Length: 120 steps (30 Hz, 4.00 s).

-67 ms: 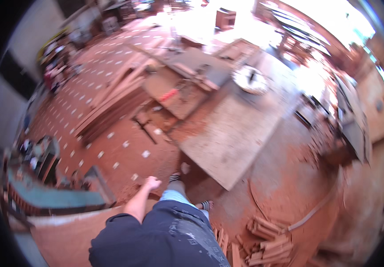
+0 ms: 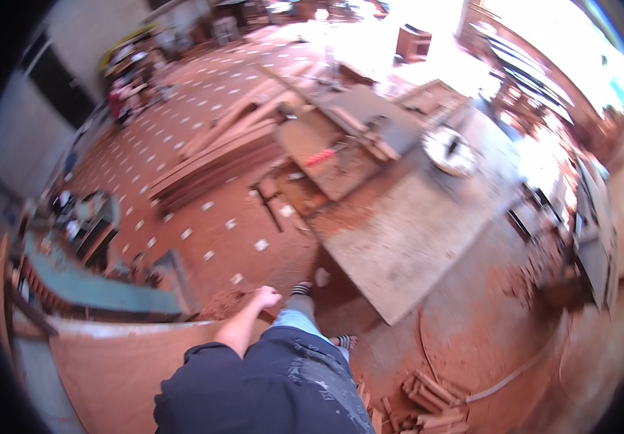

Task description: The person adjusts a circular saw blade on a table saw using a wrench, then walks around the workshop, picks up a wooden piece, and sands it with sandpaper while sitting on the floor.

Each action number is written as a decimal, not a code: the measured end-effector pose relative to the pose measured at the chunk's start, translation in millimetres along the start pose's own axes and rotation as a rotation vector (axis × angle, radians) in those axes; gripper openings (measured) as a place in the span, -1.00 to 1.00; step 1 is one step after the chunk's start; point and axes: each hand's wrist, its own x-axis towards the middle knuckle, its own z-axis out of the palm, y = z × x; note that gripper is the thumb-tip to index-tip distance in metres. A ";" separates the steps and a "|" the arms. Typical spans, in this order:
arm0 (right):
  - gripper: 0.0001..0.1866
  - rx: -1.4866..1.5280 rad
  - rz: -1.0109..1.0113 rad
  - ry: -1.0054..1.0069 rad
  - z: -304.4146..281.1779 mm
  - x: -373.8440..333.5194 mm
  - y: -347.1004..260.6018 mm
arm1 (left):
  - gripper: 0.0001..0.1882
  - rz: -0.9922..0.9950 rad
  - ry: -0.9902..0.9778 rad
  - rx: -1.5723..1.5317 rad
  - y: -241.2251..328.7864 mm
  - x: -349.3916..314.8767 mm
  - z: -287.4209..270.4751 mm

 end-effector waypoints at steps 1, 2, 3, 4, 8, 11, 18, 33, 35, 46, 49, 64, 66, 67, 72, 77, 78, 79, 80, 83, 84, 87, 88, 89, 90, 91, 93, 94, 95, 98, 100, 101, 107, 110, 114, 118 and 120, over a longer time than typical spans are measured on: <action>-0.52 0.083 -0.011 -0.029 7.7 -18.9 -27.6 | -0.45 -0.017 0.003 -0.037 -3.7 -4.7 0.5; -0.51 0.150 -0.032 -0.054 13.3 -38.3 -55.8 | -0.49 -0.060 -0.015 -0.120 6.0 -17.4 -7.4; -0.51 0.242 -0.058 -0.109 28.7 -53.9 -86.2 | -0.51 -0.095 -0.012 -0.164 -15.8 -17.0 -5.6; -0.50 0.330 -0.079 -0.162 43.7 -73.8 -119.5 | -0.51 -0.112 -0.017 -0.210 -35.9 -11.3 -4.9; -0.55 0.825 -0.151 -0.328 56.1 -158.8 -301.9 | -0.54 -0.179 0.045 -0.278 -79.0 15.8 -32.5; -0.64 0.959 0.001 -0.937 5.3 -213.2 -473.6 | -0.56 -0.222 0.041 -0.389 -138.7 62.2 -42.5; -0.62 1.097 -0.056 -1.236 -219.0 -300.4 -760.9 | -0.64 -0.194 0.021 -0.658 -211.7 131.7 -129.5; -0.57 1.243 -0.382 -1.171 -347.9 -380.7 -1090.6 | -0.58 -0.244 0.351 -1.002 -328.9 191.7 -375.1; -0.57 1.227 -0.349 -1.192 -355.2 -389.8 -1114.0 | -0.57 -0.249 0.325 -0.982 -328.5 213.4 -399.4; -0.59 1.024 -0.110 -1.218 -370.3 -446.3 -1244.4 | -0.57 -0.085 0.244 -0.589 -265.7 389.1 -649.8; -0.60 1.044 -0.179 -1.219 -388.3 -458.6 -1309.0 | -0.57 -0.116 0.283 -0.670 -259.9 424.7 -700.4; -0.54 0.775 -0.021 -1.100 -502.3 -492.4 -1409.7 | -0.74 -0.038 -0.125 -0.405 -303.0 650.8 -839.6; -0.53 0.726 0.053 -1.084 -527.3 -488.5 -1393.8 | -0.74 0.120 -0.189 -0.376 -291.4 702.8 -870.1; -0.53 0.699 0.101 -1.078 -541.2 -487.8 -1385.9 | -0.74 0.200 -0.248 -0.337 -275.2 725.0 -890.9; -0.56 0.546 0.239 -1.018 -583.3 -494.6 -1345.4 | -0.64 0.470 -0.154 -0.201 -216.8 856.3 -934.3; -0.57 0.485 0.314 -0.976 -600.8 -517.5 -1325.1 | -0.58 0.602 -0.137 -0.085 -129.1 843.4 -945.4; -0.57 0.429 0.370 -1.008 -604.3 -530.1 -1312.5 | -0.54 0.562 -0.143 0.019 -99.4 824.3 -938.7; -0.57 0.402 0.421 -1.058 -601.7 -539.9 -1306.6 | -0.53 0.527 -0.185 0.044 -98.3 821.0 -938.1; -0.56 0.391 0.438 -1.093 -600.4 -551.0 -1302.0 | -0.53 0.523 -0.178 0.094 -95.1 812.7 -934.9; -0.54 0.390 0.399 -1.159 -587.8 -577.1 -1304.2 | -0.51 0.450 -0.197 0.066 -85.5 778.7 -929.8; -0.54 0.425 0.360 -1.187 -580.6 -578.9 -1310.0 | -0.51 0.410 -0.175 0.054 -93.3 773.1 -928.8; -0.54 0.521 0.301 -1.257 -556.7 -568.8 -1338.4 | -0.52 0.291 -0.136 0.008 -119.5 754.3 -932.1; -0.56 0.574 0.247 -1.230 -549.0 -568.5 -1345.3 | -0.52 0.247 -0.130 -0.021 -130.2 744.6 -936.8; -0.56 0.603 0.240 -1.237 -543.8 -560.8 -1357.0 | -0.53 0.204 -0.124 -0.052 -140.9 736.3 -940.9; -0.56 0.635 0.237 -1.245 -540.6 -548.3 -1371.0 | -0.56 0.152 -0.116 -0.096 -163.6 738.2 -941.7; -0.56 0.673 0.237 -1.250 -536.1 -538.5 -1380.1 | -0.58 0.130 -0.081 -0.119 -193.3 744.2 -939.2; -0.56 0.694 0.197 -1.231 -524.2 -528.8 -1389.5 | -0.61 0.054 -0.040 -0.124 -242.2 745.3 -935.7; -0.57 0.698 0.189 -1.233 -519.1 -523.3 -1394.6 | -0.63 -0.004 -0.031 -0.104 -258.5 740.2 -935.4; -0.57 0.695 0.186 -1.234 -515.1 -520.5 -1399.5 | -0.62 -0.119 -0.053 -0.096 -266.4 735.5 -937.2; -0.58 0.745 0.174 -1.211 -500.6 -516.9 -1419.0 | -0.63 -0.264 -0.074 -0.182 -295.5 718.9 -936.7; -0.59 0.795 0.212 -1.209 -494.1 -514.6 -1442.4 | -0.66 -0.265 -0.084 -0.294 -303.2 718.2 -940.5; -0.59 0.806 0.193 -1.194 -492.2 -512.7 -1457.5 | -0.67 -0.233 -0.092 -0.331 -299.1 725.0 -945.5; -0.58 0.930 0.152 -1.173 -484.3 -505.8 -1595.5 | -0.68 -0.042 -0.174 -0.517 -279.7 809.5 -998.0; -0.56 0.965 0.088 -1.182 -486.3 -506.8 -1688.6 | -0.63 -0.076 -0.157 -0.307 -230.1 871.8 -1035.0; -0.53 0.962 -0.032 -1.160 -502.6 -498.8 -1820.5 | -0.61 0.013 -0.217 -0.313 -150.3 967.2 -1112.8; -0.52 0.802 -0.101 -1.207 -513.3 -511.7 -1928.7 | -0.61 0.118 -0.155 -0.321 -76.1 1091.0 -1220.7; -0.51 0.719 -0.106 -1.190 -523.2 -513.5 -1971.2 | -0.61 0.186 -0.186 -0.353 -53.5 1156.6 -1279.0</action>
